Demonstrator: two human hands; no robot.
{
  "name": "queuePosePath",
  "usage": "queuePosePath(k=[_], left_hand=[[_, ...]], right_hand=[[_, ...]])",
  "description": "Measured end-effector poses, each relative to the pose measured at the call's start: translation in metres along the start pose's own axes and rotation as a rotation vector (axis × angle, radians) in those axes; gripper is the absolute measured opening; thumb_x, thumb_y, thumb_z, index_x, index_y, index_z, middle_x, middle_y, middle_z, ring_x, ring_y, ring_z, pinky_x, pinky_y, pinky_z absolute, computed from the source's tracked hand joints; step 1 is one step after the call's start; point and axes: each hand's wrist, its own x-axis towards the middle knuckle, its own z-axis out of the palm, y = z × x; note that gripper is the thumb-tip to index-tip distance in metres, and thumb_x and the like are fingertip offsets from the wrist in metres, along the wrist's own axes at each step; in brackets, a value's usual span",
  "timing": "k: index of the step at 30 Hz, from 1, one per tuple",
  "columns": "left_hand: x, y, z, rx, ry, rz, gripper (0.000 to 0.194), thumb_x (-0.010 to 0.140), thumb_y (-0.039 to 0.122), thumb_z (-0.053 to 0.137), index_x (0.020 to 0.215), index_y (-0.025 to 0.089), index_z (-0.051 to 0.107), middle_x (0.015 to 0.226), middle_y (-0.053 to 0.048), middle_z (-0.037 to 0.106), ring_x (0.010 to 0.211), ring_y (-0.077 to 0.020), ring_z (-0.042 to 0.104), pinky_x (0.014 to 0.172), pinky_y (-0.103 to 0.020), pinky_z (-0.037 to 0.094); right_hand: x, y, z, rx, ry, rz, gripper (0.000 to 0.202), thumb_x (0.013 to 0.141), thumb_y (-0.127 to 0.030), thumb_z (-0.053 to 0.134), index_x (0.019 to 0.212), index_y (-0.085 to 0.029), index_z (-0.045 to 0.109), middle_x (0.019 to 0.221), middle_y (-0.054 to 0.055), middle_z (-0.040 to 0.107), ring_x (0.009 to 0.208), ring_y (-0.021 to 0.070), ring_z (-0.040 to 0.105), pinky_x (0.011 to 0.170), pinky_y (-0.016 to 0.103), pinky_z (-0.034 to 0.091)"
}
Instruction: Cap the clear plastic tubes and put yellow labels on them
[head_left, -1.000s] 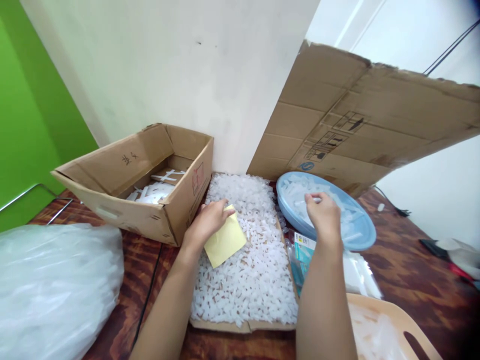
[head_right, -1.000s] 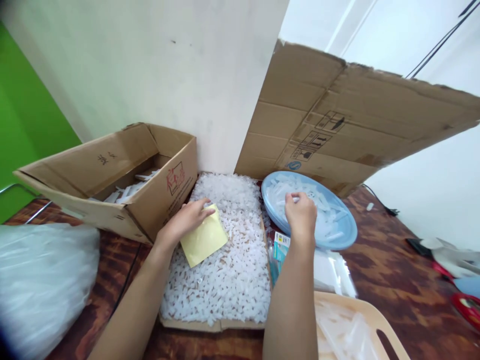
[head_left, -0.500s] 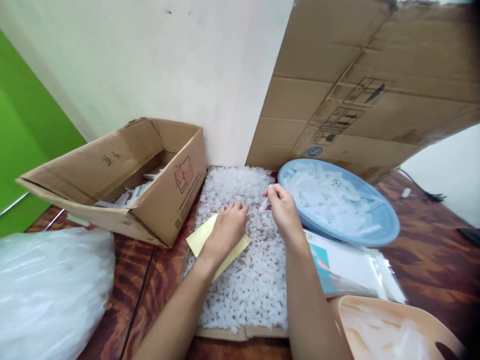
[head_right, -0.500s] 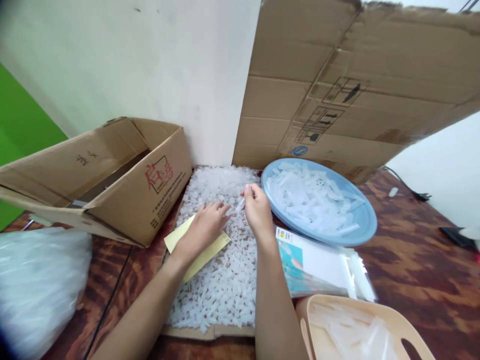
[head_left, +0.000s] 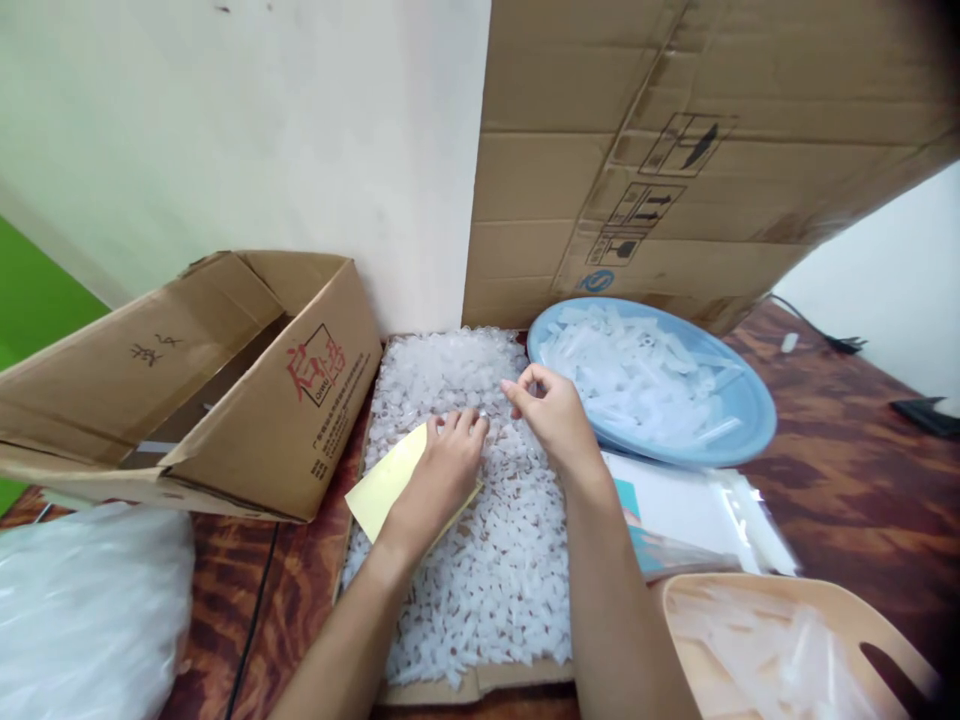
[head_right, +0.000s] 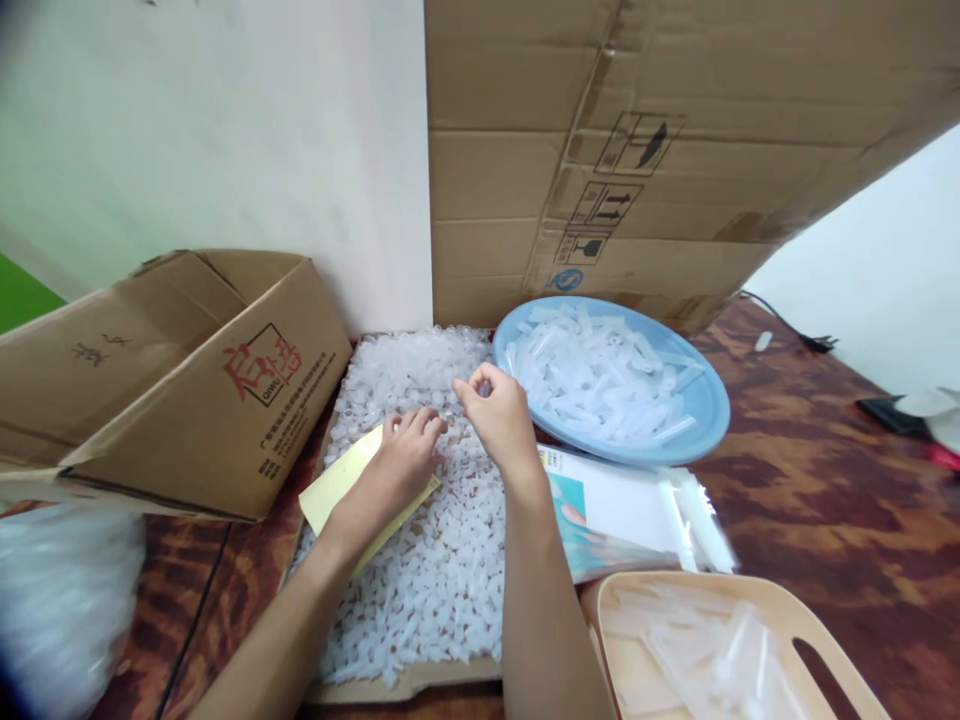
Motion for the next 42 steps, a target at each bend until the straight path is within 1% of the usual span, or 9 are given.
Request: queuePosePath(k=[3,5,10,18,23,27,31,35,42], left_hand=[[-0.004,0.006,-0.005,-0.033,-0.044,0.003,0.013,0.097,0.020,0.065,0.109,0.015,0.067,0.114,-0.012,0.071,0.109,-0.0297,0.066,0.099,-0.045,0.045],[-0.007,0.009,-0.005,-0.057,-0.074,-0.014,0.010,0.095,0.024,0.069,0.099,0.015,0.070,0.103,-0.011,0.074,0.100,-0.0288,0.069,0.095,-0.042,0.047],[-0.010,0.009,-0.001,-0.123,-0.093,-0.032,0.007,0.091,0.020,0.073,0.094,0.014,0.075,0.096,-0.012,0.075,0.092,-0.0294,0.072,0.087,-0.038,0.049],[-0.011,-0.005,-0.012,-0.323,-0.038,-0.002,0.007,0.090,0.015,0.069,0.091,0.019,0.073,0.099,-0.006,0.074,0.088,-0.0235,0.070,0.083,-0.034,0.049],[-0.006,-0.024,-0.027,-0.457,0.104,-0.042,0.015,0.100,0.027,0.061,0.100,0.020,0.074,0.102,-0.006,0.071,0.090,-0.0201,0.067,0.084,-0.031,0.050],[-0.006,-0.038,-0.043,-0.758,0.416,-0.218,0.020,0.099,0.031,0.063,0.104,0.017,0.076,0.105,-0.008,0.068,0.091,-0.0191,0.065,0.085,-0.032,0.050],[-0.008,-0.043,-0.053,-1.136,0.503,-0.330,0.030,0.096,0.042,0.067,0.112,0.019,0.077,0.108,-0.008,0.073,0.095,-0.0190,0.067,0.081,-0.028,0.052],[-0.008,-0.043,-0.056,-1.360,0.518,-0.312,0.036,0.093,0.047,0.070,0.114,0.018,0.078,0.104,-0.008,0.076,0.095,-0.0188,0.069,0.080,-0.027,0.054],[-0.009,-0.044,-0.059,-1.192,0.539,-0.217,0.033,0.092,0.038,0.074,0.118,0.020,0.079,0.106,-0.008,0.077,0.092,-0.0168,0.070,0.085,-0.029,0.057]], right_hand=[[0.001,0.002,0.001,-0.064,-0.062,-0.016,0.011,0.086,-0.033,0.063,0.088,-0.022,0.065,0.068,-0.001,0.064,0.065,0.0191,0.056,0.065,0.030,0.041],[0.000,0.003,0.003,-0.090,-0.091,-0.031,0.018,0.084,-0.031,0.063,0.099,-0.022,0.069,0.075,0.001,0.066,0.069,0.0204,0.058,0.068,0.032,0.042],[-0.002,-0.002,0.006,-0.128,-0.095,-0.065,0.013,0.086,-0.033,0.060,0.080,-0.022,0.065,0.075,0.001,0.062,0.069,0.0195,0.055,0.069,0.032,0.041],[-0.007,-0.017,0.008,-0.125,-0.069,-0.140,0.005,0.073,-0.020,0.061,0.069,-0.021,0.060,0.077,-0.002,0.056,0.064,0.0146,0.047,0.065,0.030,0.037],[-0.007,-0.020,0.008,-0.147,-0.031,-0.169,0.007,0.071,-0.017,0.064,0.068,-0.021,0.059,0.076,-0.002,0.057,0.066,0.0148,0.048,0.066,0.030,0.038],[-0.007,-0.019,0.009,-0.125,-0.058,-0.152,0.008,0.079,-0.025,0.069,0.074,-0.021,0.064,0.076,0.000,0.060,0.068,0.0164,0.051,0.066,0.031,0.041],[-0.010,-0.023,0.013,0.005,-0.214,-0.210,0.018,0.090,-0.027,0.061,0.104,-0.022,0.074,0.103,0.006,0.066,0.081,0.0188,0.060,0.069,0.032,0.051],[-0.017,-0.033,0.023,0.241,-0.400,-0.141,0.057,0.093,-0.022,0.056,0.149,-0.032,0.052,0.125,0.007,0.064,0.071,0.0145,0.060,0.061,0.030,0.054],[-0.022,-0.044,0.031,0.274,-0.259,-0.231,0.016,0.092,-0.024,0.066,0.107,-0.024,0.068,0.117,0.005,0.071,0.114,0.0220,0.064,0.103,0.039,0.046]])
